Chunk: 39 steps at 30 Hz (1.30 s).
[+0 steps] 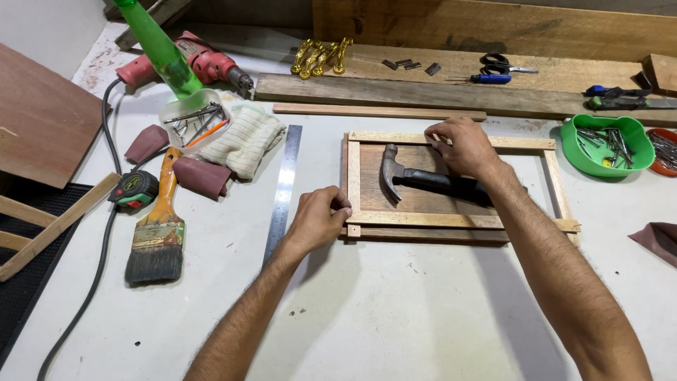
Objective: Assembling and hammering a wooden frame on a workbench.
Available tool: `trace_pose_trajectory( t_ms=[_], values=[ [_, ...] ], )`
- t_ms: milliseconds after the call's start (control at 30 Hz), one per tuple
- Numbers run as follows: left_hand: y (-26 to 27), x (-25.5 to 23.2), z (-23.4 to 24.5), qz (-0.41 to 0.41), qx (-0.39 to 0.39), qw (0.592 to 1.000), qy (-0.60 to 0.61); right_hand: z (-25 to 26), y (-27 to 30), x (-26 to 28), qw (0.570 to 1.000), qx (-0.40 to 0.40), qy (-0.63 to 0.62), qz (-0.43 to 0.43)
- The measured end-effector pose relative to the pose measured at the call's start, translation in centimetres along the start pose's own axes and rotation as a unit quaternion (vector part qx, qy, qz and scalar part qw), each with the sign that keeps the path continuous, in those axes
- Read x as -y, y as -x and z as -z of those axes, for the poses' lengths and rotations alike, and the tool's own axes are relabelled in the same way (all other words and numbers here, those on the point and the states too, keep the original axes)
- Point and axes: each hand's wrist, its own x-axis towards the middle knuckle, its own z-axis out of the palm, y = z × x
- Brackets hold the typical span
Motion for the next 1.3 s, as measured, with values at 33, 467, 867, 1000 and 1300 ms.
trace_pose_trajectory(
  t_ms=[33, 467, 867, 1000, 1300],
  values=[
    [-0.1, 0.3, -0.2, 0.000, 0.000, 1.000, 0.000, -0.1, 0.0, -0.1, 1.000, 0.000, 0.000, -0.001],
    [-0.1, 1.3, -0.4, -0.072, -0.035, 0.996, -0.028, 2.5, 5.0, 7.6, 0.994, 0.072, -0.077, 0.009],
    [-0.3, 5.1, -4.0, -0.357, -0.191, 0.874, -0.269, -0.8, 6.1, 7.0, 0.999, 0.007, -0.005, 0.050],
    [-0.1, 4.8, -3.8, -0.347, -0.173, 0.881, -0.270, 1.2, 7.2, 8.1, 0.991, -0.062, 0.037, 0.112],
    [-0.5, 4.4, -3.2, -0.322, -0.131, 0.903, -0.253, 1.8, 11.6, 11.5, 0.996, 0.071, -0.046, 0.022]
  ],
)
